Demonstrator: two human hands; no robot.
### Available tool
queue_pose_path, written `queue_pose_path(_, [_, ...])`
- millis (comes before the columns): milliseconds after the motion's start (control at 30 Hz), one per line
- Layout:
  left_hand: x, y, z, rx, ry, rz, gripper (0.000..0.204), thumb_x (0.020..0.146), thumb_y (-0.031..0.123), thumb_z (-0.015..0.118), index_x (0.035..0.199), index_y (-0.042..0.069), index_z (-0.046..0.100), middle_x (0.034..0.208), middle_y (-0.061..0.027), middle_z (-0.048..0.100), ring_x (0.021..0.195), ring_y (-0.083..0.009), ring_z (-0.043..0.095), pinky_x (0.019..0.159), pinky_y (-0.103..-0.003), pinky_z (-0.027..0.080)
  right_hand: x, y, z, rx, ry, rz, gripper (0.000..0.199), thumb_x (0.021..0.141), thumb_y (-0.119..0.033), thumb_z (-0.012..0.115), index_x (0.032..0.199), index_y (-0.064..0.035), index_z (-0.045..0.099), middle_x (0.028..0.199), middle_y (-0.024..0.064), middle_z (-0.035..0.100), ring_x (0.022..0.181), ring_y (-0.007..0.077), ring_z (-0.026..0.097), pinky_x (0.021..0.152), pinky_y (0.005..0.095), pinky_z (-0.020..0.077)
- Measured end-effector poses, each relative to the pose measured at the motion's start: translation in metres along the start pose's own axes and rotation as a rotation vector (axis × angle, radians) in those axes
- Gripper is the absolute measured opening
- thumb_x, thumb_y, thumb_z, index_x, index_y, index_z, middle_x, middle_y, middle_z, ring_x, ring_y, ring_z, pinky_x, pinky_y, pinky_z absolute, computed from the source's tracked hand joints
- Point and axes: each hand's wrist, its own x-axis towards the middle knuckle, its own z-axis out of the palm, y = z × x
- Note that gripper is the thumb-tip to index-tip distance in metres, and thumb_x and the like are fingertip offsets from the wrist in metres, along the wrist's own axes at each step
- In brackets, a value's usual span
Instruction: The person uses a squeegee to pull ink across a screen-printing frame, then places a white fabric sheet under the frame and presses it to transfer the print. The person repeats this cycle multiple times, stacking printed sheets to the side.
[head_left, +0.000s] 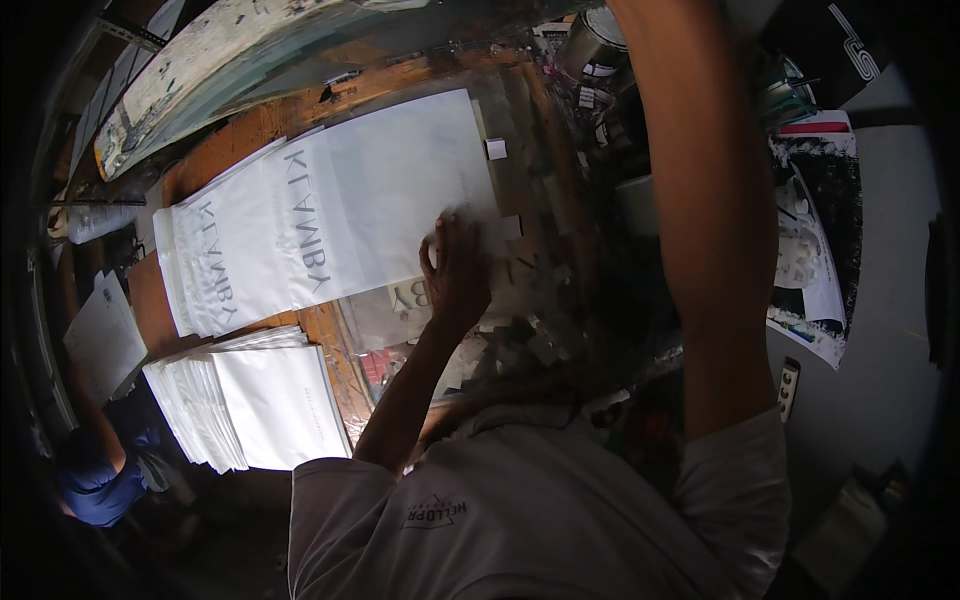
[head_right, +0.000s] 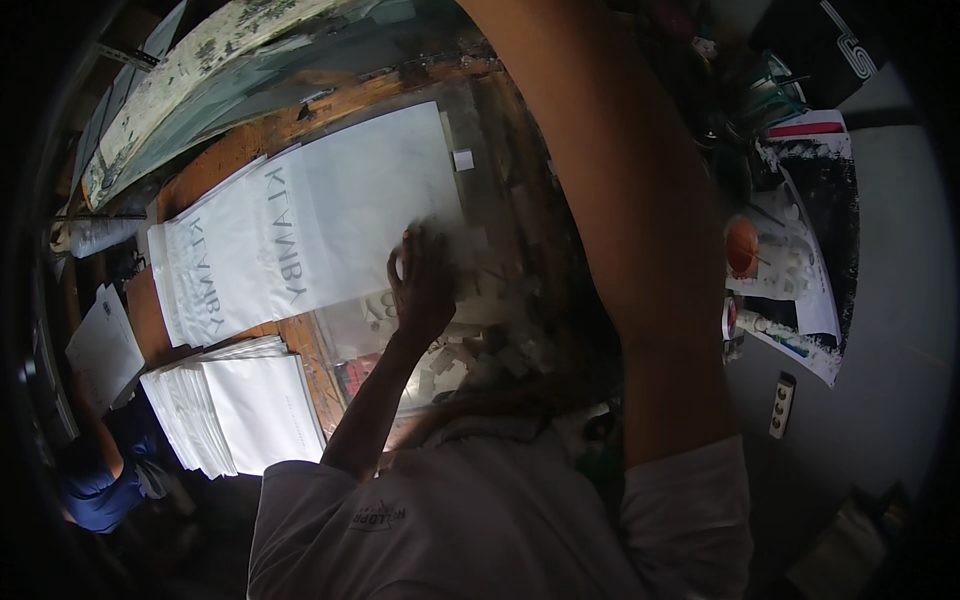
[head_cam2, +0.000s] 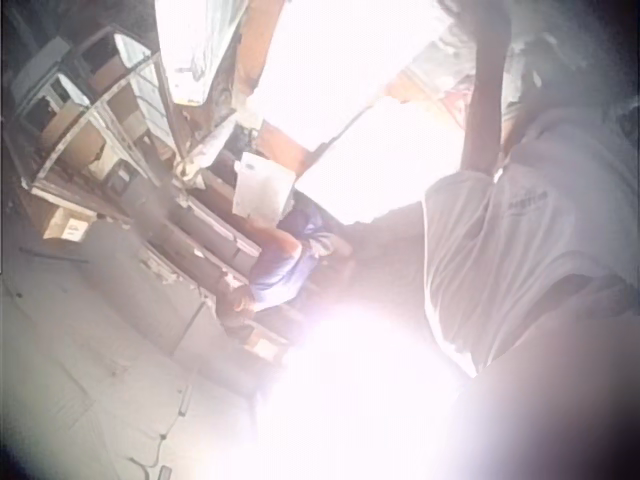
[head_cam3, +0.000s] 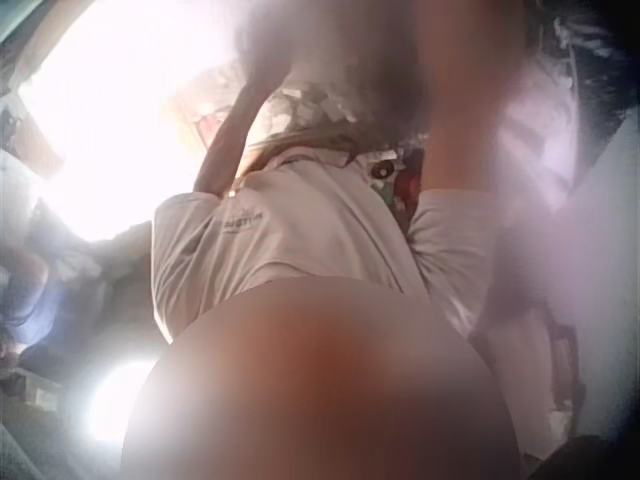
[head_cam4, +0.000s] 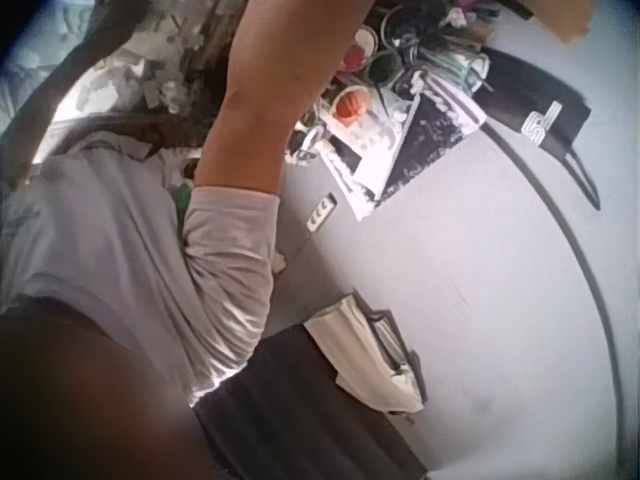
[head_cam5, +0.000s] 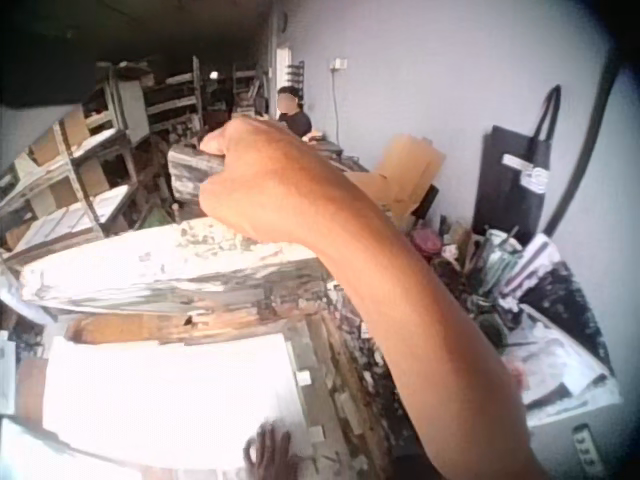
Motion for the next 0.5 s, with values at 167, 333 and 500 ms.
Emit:
queue_pose_path(167, [-0.012, -0.033, -0.017, 0.193, 0.04, -0.172, 0.06, 0.098, 0.031, 0.056, 0.154, 0.018, 0.04, 0.164, -0.0132, 0.026, 0.154, -0.0368, 0.016, 0.118, -0.066, 0.006, -0.003, 0.003, 0.001, -0.031, 0.037, 0.019, 0.036, 0.074, -0.002, 0.055, 0.104, 0.0008, 0.074, 0.097, 0.0275, 0.072, 0.088, 0.0351, 0.071, 0.08, 0.0442, 0.0541])
queue_pose_path(333, [-0.035, -0.033, -0.016, 0.185, 0.04, -0.195, 0.059, 0.099, 0.036, 0.055, 0.154, 0.019, 0.041, 0.165, -0.0115, 0.026, 0.154, -0.0367, 0.014, 0.116, -0.07, 0.002, -0.003, -0.011, 0.006, -0.034, 0.053, 0.118, 0.035, 0.075, -0.002, 0.055, 0.104, 0.0003, 0.074, 0.098, 0.0267, 0.072, 0.089, 0.035, 0.071, 0.081, 0.044, 0.0542])
queue_pose_path(500, [-0.042, -0.031, -0.02, 0.167, 0.055, -0.157, 0.06, 0.098, 0.032, 0.056, 0.154, 0.019, 0.039, 0.165, -0.011, 0.026, 0.154, -0.037, 0.013, 0.115, -0.071, -0.001, -0.01, 0.011, 0.014, -0.006, 0.096, -0.035, 0.031, 0.08, -0.003, 0.055, 0.105, -0.0007, 0.072, 0.096, 0.0241, 0.072, 0.089, 0.0334, 0.071, 0.081, 0.0432, 0.0537])
